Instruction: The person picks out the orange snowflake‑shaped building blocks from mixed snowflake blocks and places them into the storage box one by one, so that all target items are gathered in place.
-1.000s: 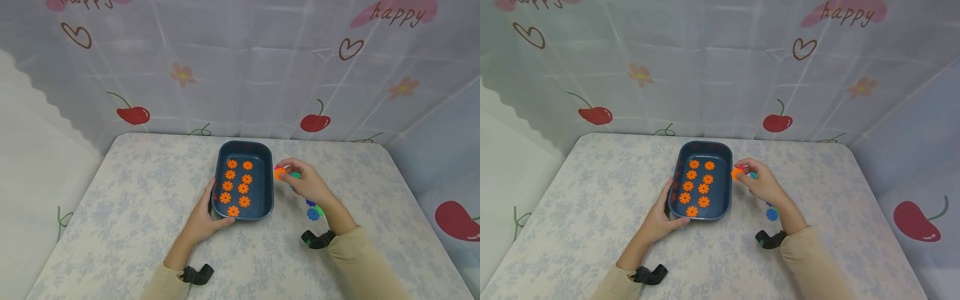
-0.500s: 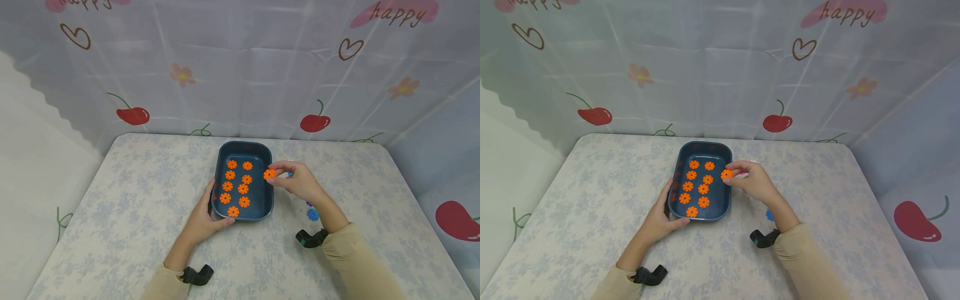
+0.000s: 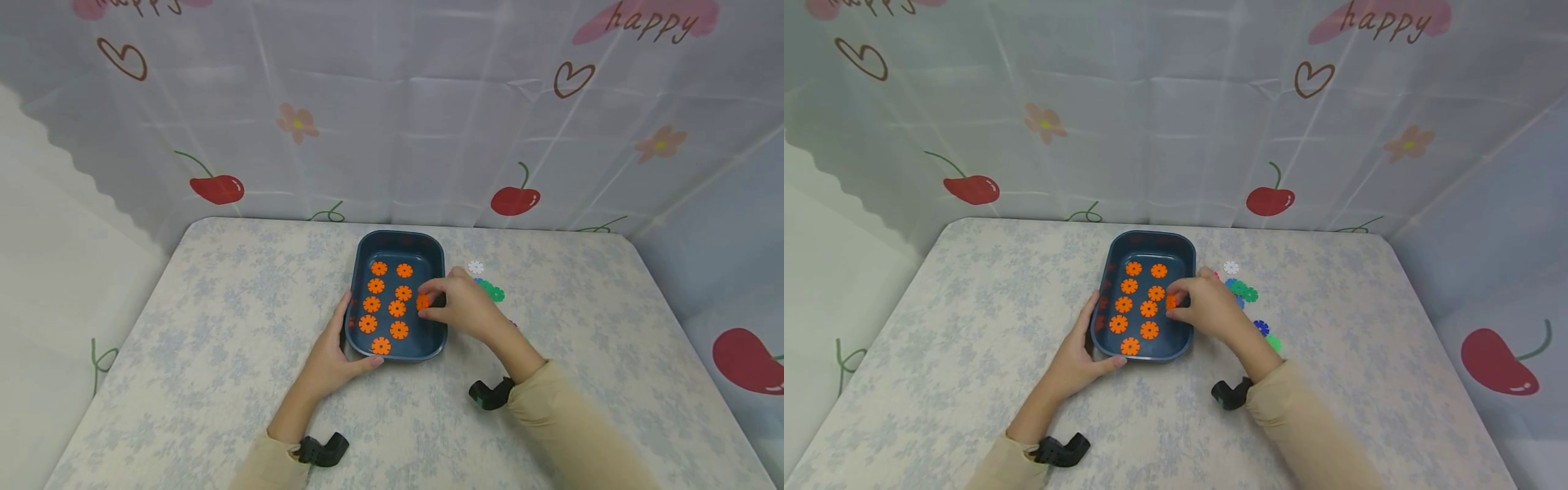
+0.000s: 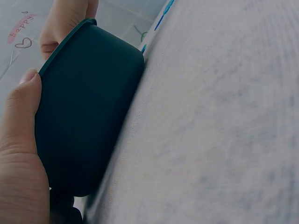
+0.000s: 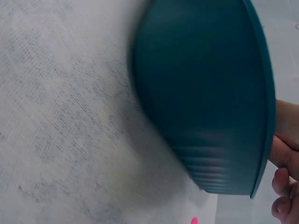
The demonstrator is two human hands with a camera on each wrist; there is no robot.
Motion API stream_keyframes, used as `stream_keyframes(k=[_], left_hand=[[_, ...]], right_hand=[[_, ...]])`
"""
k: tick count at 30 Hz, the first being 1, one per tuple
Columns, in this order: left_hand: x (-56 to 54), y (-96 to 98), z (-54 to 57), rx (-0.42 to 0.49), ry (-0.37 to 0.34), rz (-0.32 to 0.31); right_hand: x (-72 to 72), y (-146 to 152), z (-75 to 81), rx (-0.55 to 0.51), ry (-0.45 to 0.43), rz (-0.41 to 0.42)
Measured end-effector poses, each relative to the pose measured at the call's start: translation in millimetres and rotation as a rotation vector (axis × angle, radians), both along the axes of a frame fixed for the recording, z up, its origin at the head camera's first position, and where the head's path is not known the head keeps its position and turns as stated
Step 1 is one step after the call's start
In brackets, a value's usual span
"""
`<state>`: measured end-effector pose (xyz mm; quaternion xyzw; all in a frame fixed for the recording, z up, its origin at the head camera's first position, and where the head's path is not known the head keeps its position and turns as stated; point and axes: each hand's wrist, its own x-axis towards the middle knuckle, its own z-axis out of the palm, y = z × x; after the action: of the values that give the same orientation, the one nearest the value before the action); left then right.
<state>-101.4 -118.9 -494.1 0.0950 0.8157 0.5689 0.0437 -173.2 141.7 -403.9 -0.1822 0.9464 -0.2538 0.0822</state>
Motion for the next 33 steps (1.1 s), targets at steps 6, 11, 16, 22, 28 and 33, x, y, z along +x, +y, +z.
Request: stream_keyframes(k=[6,11,16,22,28,33], left_hand=[[0.2,-0.1,-1.2,-0.001,-0.013,0.005],[-0.3,-0.6,-2.7,0.001,-0.009,0.003],[-0.6,-0.8,-3.0,-0.003,-0.001,-0.002],[-0.7,-1.2,-3.6,0.003,0.007,-0.001],[-1.1,-0.1,-2.1,0.007,0.000,-0.010],[0.0,-0.3,-0.3,0.001,0.000,-0.006]], right_hand=[[0.4,-10,-6.9,0.144,0.091,0.078],[-0.2,-18,-8.8,0.227,0.114,0.122],[-1.0,-22,-7.8,0.298,0.106,0.144],[-2.9,-23,-7.2,0.284,0.090,0.150],[-4.5,-20,-11.5,0.243,0.072,0.131],[-4.9,-22,-9.8,0.247,0.050,0.129]])
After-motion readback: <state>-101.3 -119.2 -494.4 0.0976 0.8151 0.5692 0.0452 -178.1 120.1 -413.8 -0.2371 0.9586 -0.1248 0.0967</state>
